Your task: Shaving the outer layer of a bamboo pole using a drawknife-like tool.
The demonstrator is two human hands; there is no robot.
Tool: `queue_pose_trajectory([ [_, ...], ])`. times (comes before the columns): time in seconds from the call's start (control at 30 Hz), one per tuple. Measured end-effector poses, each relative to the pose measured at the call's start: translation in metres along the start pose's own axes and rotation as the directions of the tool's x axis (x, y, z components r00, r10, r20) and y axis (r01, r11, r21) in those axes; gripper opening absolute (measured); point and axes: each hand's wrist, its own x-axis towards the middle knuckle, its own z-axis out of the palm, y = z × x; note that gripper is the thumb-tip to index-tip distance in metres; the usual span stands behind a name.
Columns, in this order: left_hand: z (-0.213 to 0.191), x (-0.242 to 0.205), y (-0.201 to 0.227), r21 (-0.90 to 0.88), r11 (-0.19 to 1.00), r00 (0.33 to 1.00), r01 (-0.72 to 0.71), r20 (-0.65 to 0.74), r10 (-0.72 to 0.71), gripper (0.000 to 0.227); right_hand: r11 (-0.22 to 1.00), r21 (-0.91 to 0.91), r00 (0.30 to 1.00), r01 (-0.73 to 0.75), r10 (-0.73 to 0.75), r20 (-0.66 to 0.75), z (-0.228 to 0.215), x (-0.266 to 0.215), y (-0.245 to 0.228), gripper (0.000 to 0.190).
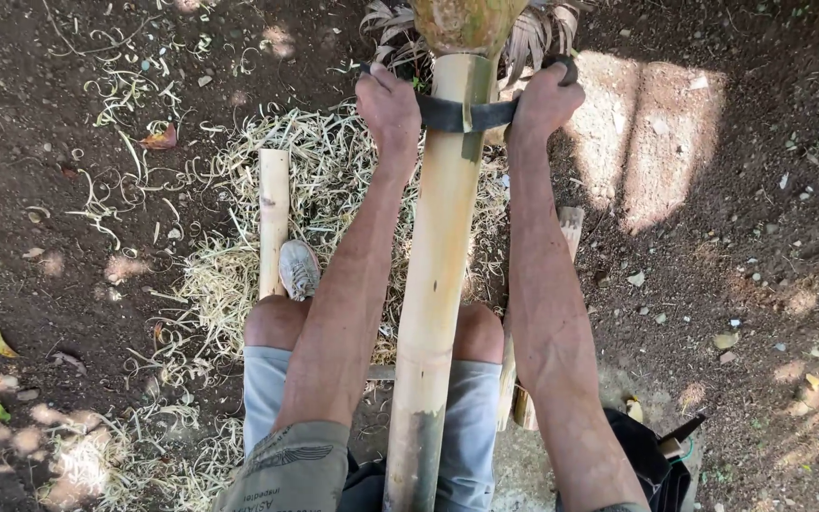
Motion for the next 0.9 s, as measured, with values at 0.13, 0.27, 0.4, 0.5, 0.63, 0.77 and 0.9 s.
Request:
queue_pose_trajectory([
  [0.13, 0.011, 0.016, 0.008, 0.046, 0.999, 1.0, 0.017, 0.0, -0.017, 0.045, 0.989, -0.047, 0.99, 0.142, -0.142, 0.01, 0.016, 0.034, 0.015, 0.036],
  [0.27, 0.022, 0.028, 0.007, 0.031, 1.0, 1.0, 0.003, 0.011, -0.003, 0.042, 0.996, 0.008, 0.995, 0.089, -0.089, 0.039, 0.027, 0.035, 0.001, 0.038],
  [0.4, 0.026, 0.035, 0.023, 0.093, 0.995, 1.0, 0.023, 0.003, -0.023, 0.046, 0.991, 0.09, 0.995, 0.097, -0.099, 0.014, 0.041, 0.031, -0.021, 0.036],
  [0.5, 0.043, 0.056, 0.021, 0.049, 0.997, 0.999, 0.051, 0.011, -0.052, 0.041, 0.978, -0.116, 0.985, 0.172, -0.172, 0.009, 0.055, 0.082, 0.015, 0.035],
  [0.63, 0.042, 0.049, -0.004, 0.091, 0.994, 0.988, -0.055, -0.139, 0.067, 0.045, 0.98, 0.087, 0.972, 0.177, -0.188, 0.139, 0.048, 0.082, 0.025, 0.024],
  [0.77, 0.047, 0.066, -0.026, 0.026, 0.988, 0.988, -0.154, -0.023, 0.155, 0.038, 0.996, -0.078, 0.994, -0.042, 0.05, 0.102, 0.035, 0.039, -0.018, 0.012],
  [0.9, 0.037, 0.061, -0.04, 0.279, 0.889, 0.911, -0.363, -0.092, 0.401, 0.036, 0.987, 0.053, 0.984, -0.153, 0.147, 0.102, 0.03, 0.049, 0.013, 0.011],
])
